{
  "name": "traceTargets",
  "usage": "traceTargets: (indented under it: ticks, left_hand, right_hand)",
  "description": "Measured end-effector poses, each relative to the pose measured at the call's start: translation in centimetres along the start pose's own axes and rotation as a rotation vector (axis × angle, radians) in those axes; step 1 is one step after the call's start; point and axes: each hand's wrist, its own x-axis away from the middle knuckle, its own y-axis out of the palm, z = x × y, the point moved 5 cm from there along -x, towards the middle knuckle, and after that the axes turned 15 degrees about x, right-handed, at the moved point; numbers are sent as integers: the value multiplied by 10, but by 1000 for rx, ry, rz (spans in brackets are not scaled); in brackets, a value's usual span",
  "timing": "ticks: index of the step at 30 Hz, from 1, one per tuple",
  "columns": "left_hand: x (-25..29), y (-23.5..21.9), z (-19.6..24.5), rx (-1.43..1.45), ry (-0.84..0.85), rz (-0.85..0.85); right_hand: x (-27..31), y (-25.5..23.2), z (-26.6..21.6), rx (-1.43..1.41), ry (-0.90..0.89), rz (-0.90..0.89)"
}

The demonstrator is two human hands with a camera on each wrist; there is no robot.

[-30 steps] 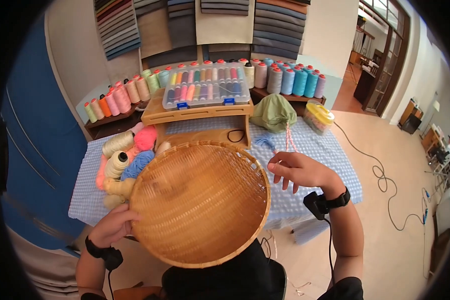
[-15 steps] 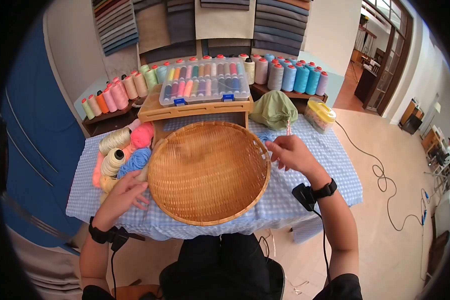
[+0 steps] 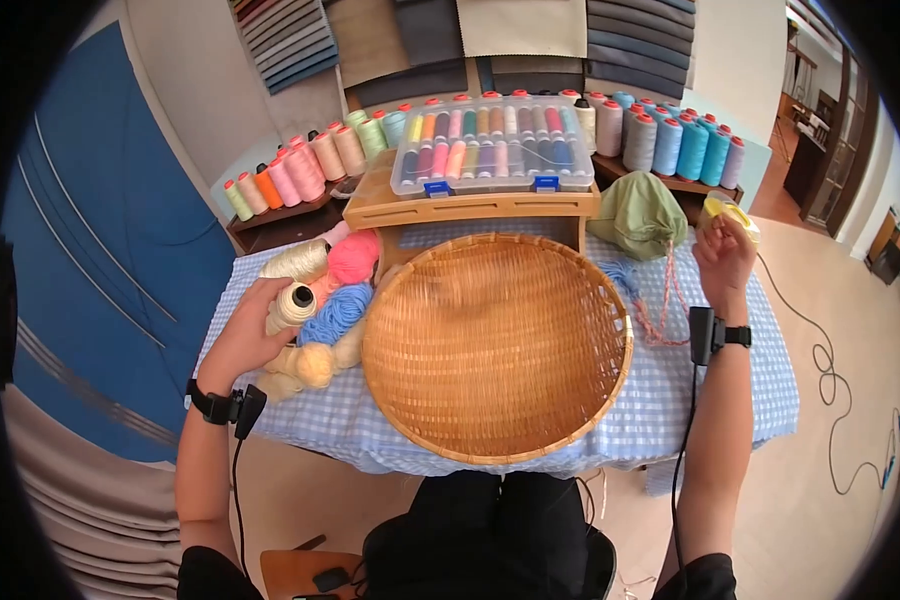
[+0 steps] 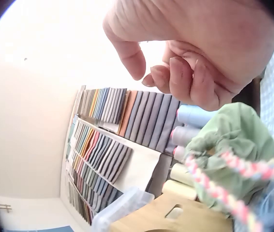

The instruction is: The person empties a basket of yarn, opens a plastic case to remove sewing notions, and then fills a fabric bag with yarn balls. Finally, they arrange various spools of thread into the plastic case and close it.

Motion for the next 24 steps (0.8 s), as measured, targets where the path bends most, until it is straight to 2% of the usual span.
traceTargets:
  ticks: [3,6,8,12,14,15,17,18,22,24]
  left_hand:
    - [-7,0,-12,30,-75,-73]
    - [-13,4,-14,14,-51,-109]
    - [-18,9,-18,7,-25,-160]
    - [-26,5,-10,-54,-19,-181]
    - [-27,-5,-7,23,-183,-149]
    - [-29,-11,-7,21,-183,-150]
    - [-32,-32,-5,93,-101,-45]
    - [-36,-51,12,116,-33,21]
    - [-41,-75,37,286,2,85]
    - [-43,-81,50,557,26,168]
  right_hand:
    - [4,-4,3,67,15,-15]
    - [1,-8,21,70,48,1]
    - [-1,-10,39,206,109,-43]
    - [4,-6,51,307,183,-40]
    - [2,-11,55,307,195,-24]
    - [0,-13,58,312,207,-12]
    - [-3,-16,62,303,235,-5]
    - [-1,-19,65,294,266,6]
    - [1,-19,66,320,268,15]
    - [0,-20,69,335,259,2]
